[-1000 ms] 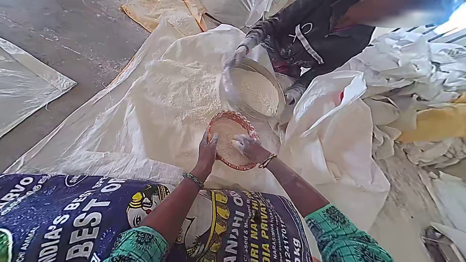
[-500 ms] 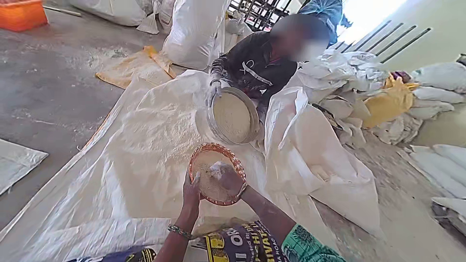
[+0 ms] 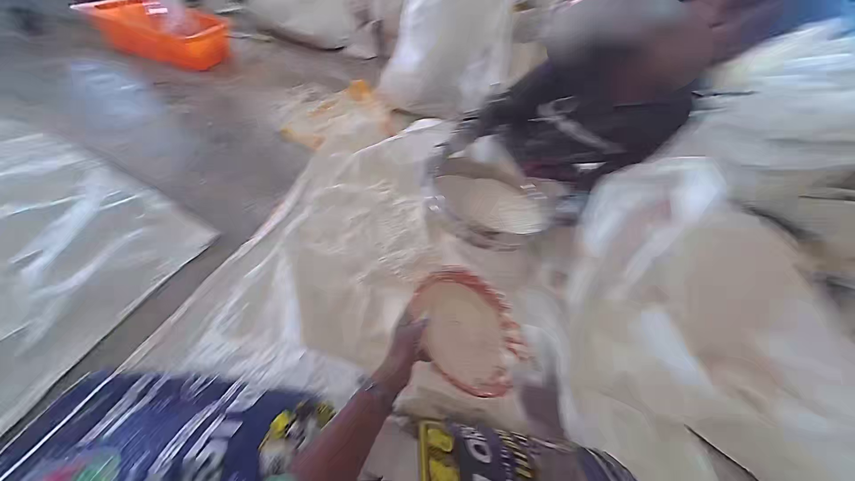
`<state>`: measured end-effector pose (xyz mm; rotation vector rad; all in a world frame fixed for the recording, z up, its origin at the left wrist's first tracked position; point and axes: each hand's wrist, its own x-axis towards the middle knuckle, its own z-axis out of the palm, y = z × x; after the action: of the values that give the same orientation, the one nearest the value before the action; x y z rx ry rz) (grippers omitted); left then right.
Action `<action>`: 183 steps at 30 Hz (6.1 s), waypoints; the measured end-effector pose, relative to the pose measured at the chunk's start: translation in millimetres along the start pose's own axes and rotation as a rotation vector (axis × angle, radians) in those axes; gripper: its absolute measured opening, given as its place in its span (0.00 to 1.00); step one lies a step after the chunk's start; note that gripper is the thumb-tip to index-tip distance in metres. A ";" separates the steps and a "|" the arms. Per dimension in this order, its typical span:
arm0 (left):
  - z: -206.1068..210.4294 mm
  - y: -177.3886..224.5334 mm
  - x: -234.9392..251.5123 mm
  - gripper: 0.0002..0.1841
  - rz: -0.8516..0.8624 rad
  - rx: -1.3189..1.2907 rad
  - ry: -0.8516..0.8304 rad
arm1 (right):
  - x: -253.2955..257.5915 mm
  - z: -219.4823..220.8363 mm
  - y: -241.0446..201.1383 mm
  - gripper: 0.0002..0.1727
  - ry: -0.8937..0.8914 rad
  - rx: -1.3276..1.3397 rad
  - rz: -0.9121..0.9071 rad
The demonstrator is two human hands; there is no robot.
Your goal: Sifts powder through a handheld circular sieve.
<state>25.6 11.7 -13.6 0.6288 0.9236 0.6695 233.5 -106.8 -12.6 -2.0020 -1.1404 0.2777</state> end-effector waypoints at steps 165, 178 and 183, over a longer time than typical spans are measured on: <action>-15.9 4.0 13.7 0.32 -0.045 0.019 -0.226 | 5.2 2.7 9.3 0.28 0.001 0.604 0.526; -19.5 0.5 29.6 0.22 -0.025 -0.059 0.040 | 0.8 27.5 -2.2 0.42 -0.126 0.634 0.486; -15.9 3.1 16.9 0.27 -0.102 0.008 -0.248 | 14.3 10.9 15.7 0.27 0.046 0.600 0.614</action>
<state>18.4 29.4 -27.1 0.6513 0.7232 0.4840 245.6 -93.8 -28.6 -1.7358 -0.3123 0.7788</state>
